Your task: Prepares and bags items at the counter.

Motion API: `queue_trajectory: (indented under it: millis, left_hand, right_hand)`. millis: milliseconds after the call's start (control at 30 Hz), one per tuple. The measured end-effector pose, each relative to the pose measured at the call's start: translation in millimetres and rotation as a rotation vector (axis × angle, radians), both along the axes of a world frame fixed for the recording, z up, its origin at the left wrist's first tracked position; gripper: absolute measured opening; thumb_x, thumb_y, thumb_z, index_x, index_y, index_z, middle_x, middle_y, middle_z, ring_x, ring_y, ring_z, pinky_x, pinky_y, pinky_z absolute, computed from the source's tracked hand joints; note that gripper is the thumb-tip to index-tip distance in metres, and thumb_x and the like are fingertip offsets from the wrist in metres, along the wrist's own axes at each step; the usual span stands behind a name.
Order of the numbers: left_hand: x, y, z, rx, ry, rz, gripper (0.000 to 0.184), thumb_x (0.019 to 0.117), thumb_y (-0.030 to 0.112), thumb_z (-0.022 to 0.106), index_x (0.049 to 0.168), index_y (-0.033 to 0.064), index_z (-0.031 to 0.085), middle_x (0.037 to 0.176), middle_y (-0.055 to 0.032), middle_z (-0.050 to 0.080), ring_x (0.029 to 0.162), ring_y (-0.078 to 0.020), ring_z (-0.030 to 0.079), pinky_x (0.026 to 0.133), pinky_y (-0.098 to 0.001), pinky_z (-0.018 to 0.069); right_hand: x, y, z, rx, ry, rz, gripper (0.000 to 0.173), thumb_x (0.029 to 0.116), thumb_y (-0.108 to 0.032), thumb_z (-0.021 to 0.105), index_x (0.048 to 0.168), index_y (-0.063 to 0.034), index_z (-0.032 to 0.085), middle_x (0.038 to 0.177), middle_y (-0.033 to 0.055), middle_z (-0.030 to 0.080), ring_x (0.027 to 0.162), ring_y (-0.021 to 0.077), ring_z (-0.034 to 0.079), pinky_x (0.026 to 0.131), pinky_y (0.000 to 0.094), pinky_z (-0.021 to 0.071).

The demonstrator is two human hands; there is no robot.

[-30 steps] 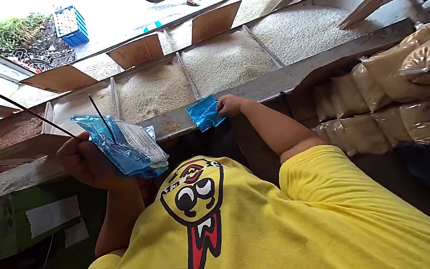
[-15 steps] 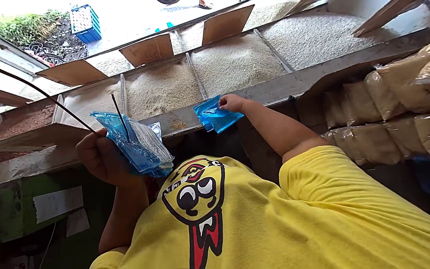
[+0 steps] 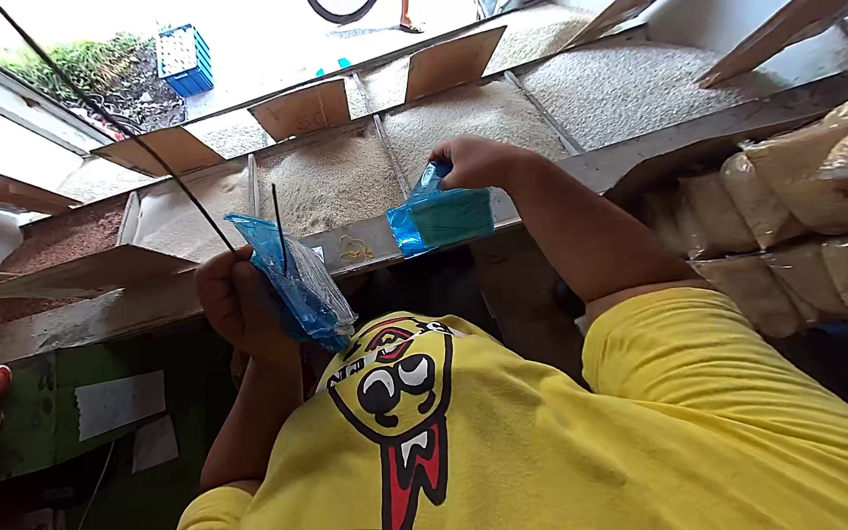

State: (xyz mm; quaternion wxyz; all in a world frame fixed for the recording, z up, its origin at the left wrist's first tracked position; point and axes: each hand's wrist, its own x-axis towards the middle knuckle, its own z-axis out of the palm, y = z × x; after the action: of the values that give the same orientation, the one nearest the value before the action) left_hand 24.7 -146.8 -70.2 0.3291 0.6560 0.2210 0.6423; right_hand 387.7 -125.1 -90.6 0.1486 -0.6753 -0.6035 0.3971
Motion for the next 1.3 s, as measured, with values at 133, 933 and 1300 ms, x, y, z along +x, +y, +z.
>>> queue_trajectory:
  millis: [133,933,1300]
  left_hand:
    - [10,0,6,-0.015,0.004,-0.05,0.021,0.109,0.016,0.047,0.119,0.0228,0.065,0.105,0.0168,0.068,0.09,0.0059,0.064,0.078,-0.0132,0.0546]
    - [23,10,38,-0.05,0.046,0.142,0.015,0.1062,0.007,0.047,0.108,0.0045,0.061,0.088,0.0079,0.061,0.073,0.0038,0.057,0.066,-0.0152,0.0513]
    - [18,5,36,0.001,0.074,0.229,0.015,0.1042,0.003,0.048,0.107,-0.0007,0.062,0.094,0.0037,0.063,0.085,0.0029,0.06,0.077,-0.016,0.0526]
  right_hand:
    - [-20,-2,70,0.203,0.251,-0.032,0.015,0.0849,-0.001,0.079,0.098,-0.0006,0.072,0.083,0.006,0.069,0.072,0.0091,0.063,0.072,0.0293,0.0558]
    - [-155,6,152,0.855,-0.017,0.246,0.016,0.1001,-0.012,0.063,0.103,-0.0067,0.078,0.094,0.0082,0.075,0.085,0.0143,0.07,0.081,0.0338,0.056]
    - [-189,-7,132,0.902,-0.345,0.347,0.018,0.0963,0.004,0.053,0.099,0.0032,0.071,0.086,0.0212,0.067,0.085,0.0394,0.069,0.074,0.0525,0.0556]
